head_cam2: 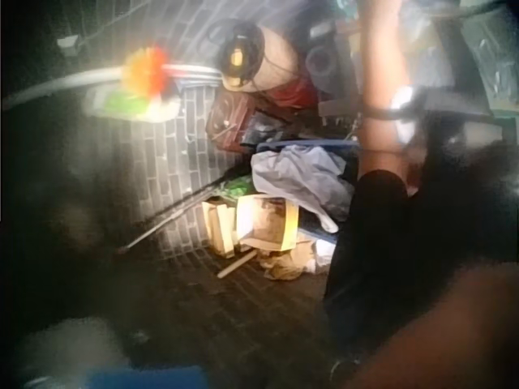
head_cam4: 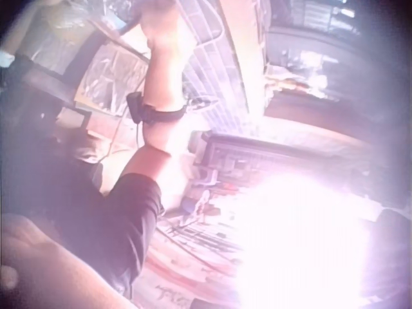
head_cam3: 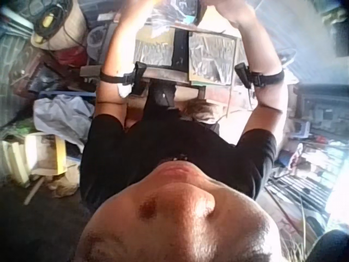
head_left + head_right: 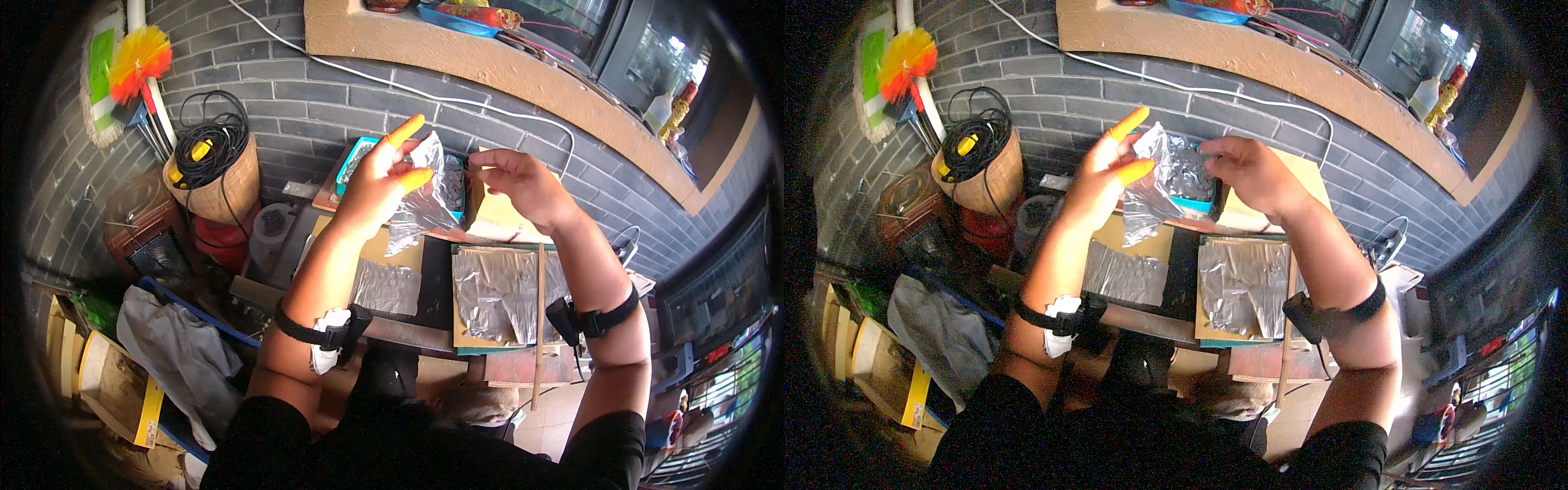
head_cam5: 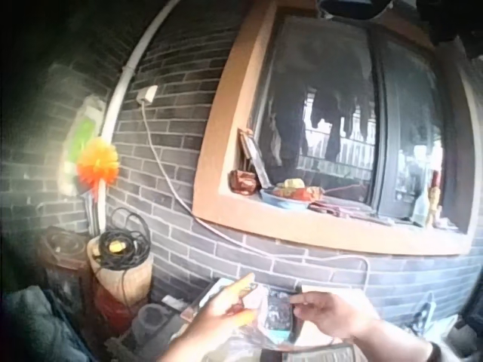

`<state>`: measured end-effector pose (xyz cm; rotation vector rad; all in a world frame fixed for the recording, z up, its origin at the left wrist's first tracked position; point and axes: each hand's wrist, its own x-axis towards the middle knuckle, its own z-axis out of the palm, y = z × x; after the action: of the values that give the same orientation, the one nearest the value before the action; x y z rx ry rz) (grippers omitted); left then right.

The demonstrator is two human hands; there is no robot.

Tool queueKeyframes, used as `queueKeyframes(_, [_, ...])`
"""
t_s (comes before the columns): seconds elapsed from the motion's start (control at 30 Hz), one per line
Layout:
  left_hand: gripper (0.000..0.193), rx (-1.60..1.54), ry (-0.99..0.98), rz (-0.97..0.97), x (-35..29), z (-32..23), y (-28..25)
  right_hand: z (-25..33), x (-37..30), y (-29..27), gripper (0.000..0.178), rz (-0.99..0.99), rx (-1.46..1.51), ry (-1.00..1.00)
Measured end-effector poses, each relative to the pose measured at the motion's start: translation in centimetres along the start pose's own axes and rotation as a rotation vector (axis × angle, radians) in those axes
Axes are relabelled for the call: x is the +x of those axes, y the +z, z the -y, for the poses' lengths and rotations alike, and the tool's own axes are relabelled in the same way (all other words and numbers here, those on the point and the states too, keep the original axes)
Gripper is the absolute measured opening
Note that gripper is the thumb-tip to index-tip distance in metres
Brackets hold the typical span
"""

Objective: The person wraps small items in aluminum foil using a wooden stick to assist in folding and smoothing the foil. They place the wrapped items into a blue tray and repeat the process with multiple items from a pile on the table.

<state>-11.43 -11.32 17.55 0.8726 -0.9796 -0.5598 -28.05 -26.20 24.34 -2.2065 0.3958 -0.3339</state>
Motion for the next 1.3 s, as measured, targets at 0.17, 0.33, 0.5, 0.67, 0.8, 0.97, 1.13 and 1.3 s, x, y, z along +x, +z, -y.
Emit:
queueKeyframes(0.17, [0.076, -0.27, -0.034, 0.22, -1.1, -1.0, 0.5, -1.6, 0.4, 0.4, 0.05, 0.116, 0.443, 0.047])
queueKeyframes(0.33, [0.08, -0.503, -0.042, 0.331, -1.8, -0.8, 0.4, -1.7, 0.3, 1.8, 0.055, 0.407, 0.787, -0.019])
queueKeyframes(0.5, [0.08, -0.554, -0.071, 0.344, -2.3, -0.2, 0.3, -0.5, -0.4, 2.8, 0.037, 0.367, 0.952, -0.033])
queueKeyframes(0.67, [0.078, -0.493, -0.115, 0.365, -2.5, 0.1, 0.4, -1.5, -0.6, 1.3, 0.016, 0.425, 0.993, -0.05])
queueKeyframes(0.8, [0.077, -0.427, -0.14, 0.348, -2.7, 0.0, 0.7, -1.8, -0.8, 1.5, 0.013, 0.377, 0.937, -0.082])
queueKeyframes(0.97, [0.076, -0.415, -0.157, 0.336, -2.7, 0.4, 0.8, -2.0, -1.1, 1.7, 0.03, 0.408, 0.939, -0.018])
queueKeyframes(1.13, [0.075, -0.424, -0.144, 0.326, -2.7, 0.8, 0.1, -1.3, -1.8, 2.0, 0.047, 0.522, 0.815, -0.023])
queueKeyframes(1.3, [0.074, -0.421, -0.127, 0.315, -2.8, 1.1, -0.1, -1.1, -2.3, 1.6, 0.036, 0.435, 0.797, 0.052])
